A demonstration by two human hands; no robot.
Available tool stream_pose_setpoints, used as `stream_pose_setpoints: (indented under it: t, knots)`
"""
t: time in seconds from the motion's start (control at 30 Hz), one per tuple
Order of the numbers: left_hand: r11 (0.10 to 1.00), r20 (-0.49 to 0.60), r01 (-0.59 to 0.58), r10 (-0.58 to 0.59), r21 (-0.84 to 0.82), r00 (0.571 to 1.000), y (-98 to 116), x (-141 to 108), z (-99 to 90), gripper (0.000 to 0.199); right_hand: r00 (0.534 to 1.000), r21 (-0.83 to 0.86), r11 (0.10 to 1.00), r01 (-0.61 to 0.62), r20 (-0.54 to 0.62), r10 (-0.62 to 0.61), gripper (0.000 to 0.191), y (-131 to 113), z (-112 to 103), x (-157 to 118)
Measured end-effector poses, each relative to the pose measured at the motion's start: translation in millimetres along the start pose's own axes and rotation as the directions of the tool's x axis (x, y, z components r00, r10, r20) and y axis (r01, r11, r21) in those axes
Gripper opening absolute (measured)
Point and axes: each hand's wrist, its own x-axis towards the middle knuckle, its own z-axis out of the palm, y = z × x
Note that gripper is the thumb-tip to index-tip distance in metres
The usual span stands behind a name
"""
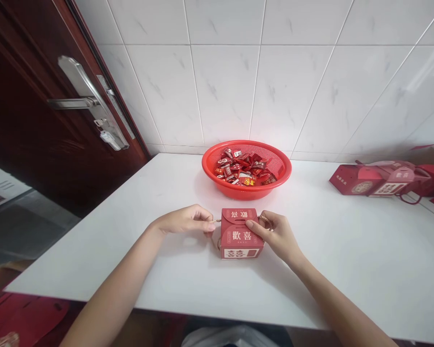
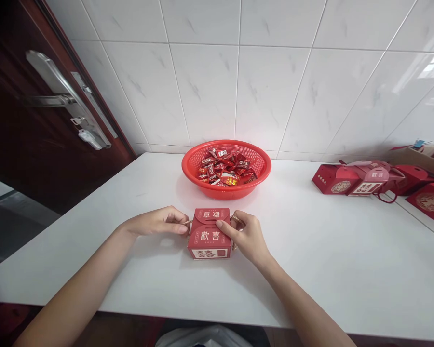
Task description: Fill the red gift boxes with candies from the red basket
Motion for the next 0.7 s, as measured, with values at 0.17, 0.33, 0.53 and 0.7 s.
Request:
stream_pose_setpoints:
  t: [0.17, 0.33, 0.53, 0.7]
  knots:
    - [0.943, -0.14, -0.26, 0.235, -0.209, 0.962, -1, -13, -13.0, 0.04, 1.0, 0.003, 1.0, -0.01, -0.002, 0.01, 0.061, 1, 0, 0]
    - [0.796, -0.363, -0.531, 0.421, -0.292, 0.831, 6, -13, -5.9, 0.037, 1.0, 0.004, 1.0, -0.002, -0.007, 0.002, 0.06, -1, -3, 1]
    - [0.856, -0.487, -0.516, 0.436, -0.034, 0.756, 13, -1, 23.6, 0.018, 0.997, 0.11, 0.993, 0.051, -0.065, -0.044, 0.05, -16, -26, 6]
    - [0.859, -0.452, -0.456, 0.51, 0.232, 0.731, 10, 6, 38.0, 0.029, 0.996, 0.247, 0.965, 0.088, -0.018, -0.086, 0.031, -33, -41, 11]
